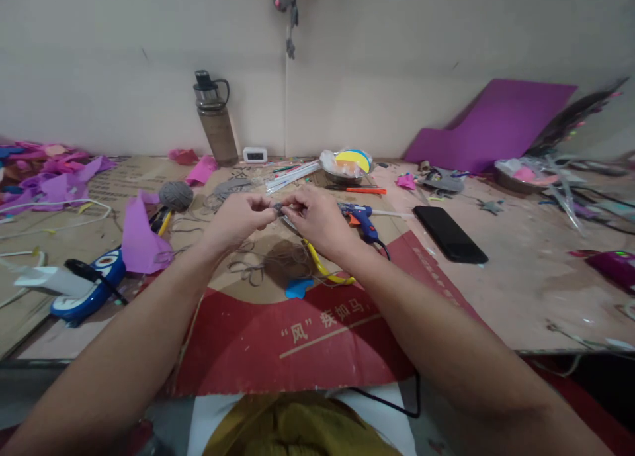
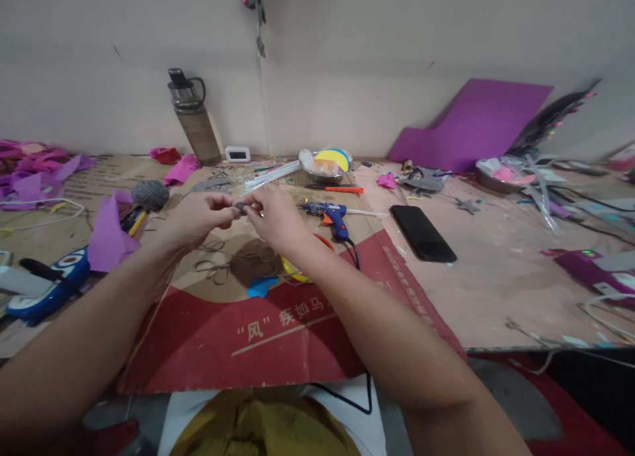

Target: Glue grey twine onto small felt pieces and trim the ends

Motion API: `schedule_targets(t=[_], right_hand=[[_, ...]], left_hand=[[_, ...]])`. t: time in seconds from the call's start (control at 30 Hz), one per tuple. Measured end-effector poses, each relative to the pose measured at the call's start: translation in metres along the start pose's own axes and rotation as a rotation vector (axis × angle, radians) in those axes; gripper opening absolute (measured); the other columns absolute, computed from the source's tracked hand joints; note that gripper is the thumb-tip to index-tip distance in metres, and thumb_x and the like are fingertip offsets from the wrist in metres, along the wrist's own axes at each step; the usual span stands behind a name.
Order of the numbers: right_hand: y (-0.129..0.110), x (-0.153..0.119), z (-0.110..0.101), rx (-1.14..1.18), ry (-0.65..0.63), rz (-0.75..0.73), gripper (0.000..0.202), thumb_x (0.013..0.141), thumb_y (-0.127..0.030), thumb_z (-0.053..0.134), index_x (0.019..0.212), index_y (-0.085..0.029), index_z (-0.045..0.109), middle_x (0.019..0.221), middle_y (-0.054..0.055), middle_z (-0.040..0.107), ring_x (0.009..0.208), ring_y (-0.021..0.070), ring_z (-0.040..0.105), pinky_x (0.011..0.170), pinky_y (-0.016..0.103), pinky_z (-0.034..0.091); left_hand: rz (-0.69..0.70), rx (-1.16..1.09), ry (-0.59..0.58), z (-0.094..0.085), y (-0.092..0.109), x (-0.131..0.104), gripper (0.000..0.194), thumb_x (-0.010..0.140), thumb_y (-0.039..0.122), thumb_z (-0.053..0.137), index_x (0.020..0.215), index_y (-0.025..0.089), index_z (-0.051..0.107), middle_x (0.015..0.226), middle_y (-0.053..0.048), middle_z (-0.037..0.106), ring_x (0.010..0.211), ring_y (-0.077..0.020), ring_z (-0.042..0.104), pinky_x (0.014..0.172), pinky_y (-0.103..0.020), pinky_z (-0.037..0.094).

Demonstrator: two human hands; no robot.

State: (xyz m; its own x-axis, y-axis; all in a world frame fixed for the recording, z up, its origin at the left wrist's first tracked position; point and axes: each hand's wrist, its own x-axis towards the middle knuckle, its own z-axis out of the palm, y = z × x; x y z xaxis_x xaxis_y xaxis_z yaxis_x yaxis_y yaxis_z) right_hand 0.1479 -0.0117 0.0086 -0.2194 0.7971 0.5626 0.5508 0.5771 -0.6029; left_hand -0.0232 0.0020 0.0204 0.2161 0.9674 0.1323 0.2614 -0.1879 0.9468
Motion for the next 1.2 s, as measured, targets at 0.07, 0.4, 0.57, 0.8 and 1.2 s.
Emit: schedule_targets(t=[0.07, 0.4, 0.57, 0.8, 1.2], right_hand=[[0.001, 0.001, 0.000, 0.086, -0.007, 0.073, 0.010, 0.080, -0.021, 0.059, 0.070, -0.020, 0.062, 0.068, 0.000, 0.056, 0.064, 0.0131, 0.046, 0.064, 0.028, 0.035], [0.005, 0.001, 0.005, 0.340, -0.056, 0.367, 0.021, 0.077, -0.030, 0.058, 0.059, -0.019, 0.055, 0.053, -0.004, 0.046, 0.050, 0.0089, 0.035, 0.050, 0.026, 0.024], [0.001, -0.001, 0.004, 0.335, -0.041, 0.386, 0.020, 0.076, -0.029, 0.061, 0.059, -0.019, 0.056, 0.052, -0.003, 0.046, 0.051, 0.0095, 0.036, 0.050, 0.026, 0.024], [-0.009, -0.001, -0.004, 0.139, 0.008, 0.168, 0.004, 0.076, -0.019, 0.062, 0.080, -0.019, 0.061, 0.071, 0.000, 0.056, 0.063, 0.0129, 0.046, 0.061, 0.028, 0.035], [-0.011, -0.004, -0.004, -0.141, 0.017, -0.014, 0.013, 0.085, -0.014, 0.053, 0.072, -0.018, 0.052, 0.083, 0.004, 0.056, 0.080, 0.0160, 0.049, 0.073, 0.030, 0.038]], left_hand=[[-0.071, -0.158, -0.058, -0.002, 0.001, 0.002, 0.008, 0.063, 0.020, 0.072, 0.059, 0.014, 0.068, 0.051, -0.002, 0.054, 0.046, -0.0080, 0.041, 0.044, -0.021, 0.028], [-0.104, -0.308, -0.052, 0.004, -0.002, 0.002, 0.012, 0.061, 0.023, 0.076, 0.064, 0.014, 0.069, 0.057, -0.003, 0.058, 0.046, -0.0071, 0.046, 0.045, -0.020, 0.033], [-0.005, -0.116, 0.010, 0.007, -0.003, 0.001, 0.007, 0.063, 0.021, 0.072, 0.063, 0.015, 0.069, 0.052, 0.000, 0.056, 0.046, -0.0078, 0.044, 0.047, -0.021, 0.031], [0.006, -0.007, 0.065, 0.005, -0.002, 0.000, 0.007, 0.065, 0.021, 0.066, 0.059, 0.016, 0.065, 0.049, 0.000, 0.055, 0.046, -0.0092, 0.044, 0.047, -0.023, 0.030], [-0.059, -0.125, 0.019, 0.003, -0.004, 0.004, 0.016, 0.064, 0.027, 0.071, 0.060, 0.014, 0.065, 0.058, -0.002, 0.061, 0.050, -0.0081, 0.048, 0.051, -0.022, 0.038]])
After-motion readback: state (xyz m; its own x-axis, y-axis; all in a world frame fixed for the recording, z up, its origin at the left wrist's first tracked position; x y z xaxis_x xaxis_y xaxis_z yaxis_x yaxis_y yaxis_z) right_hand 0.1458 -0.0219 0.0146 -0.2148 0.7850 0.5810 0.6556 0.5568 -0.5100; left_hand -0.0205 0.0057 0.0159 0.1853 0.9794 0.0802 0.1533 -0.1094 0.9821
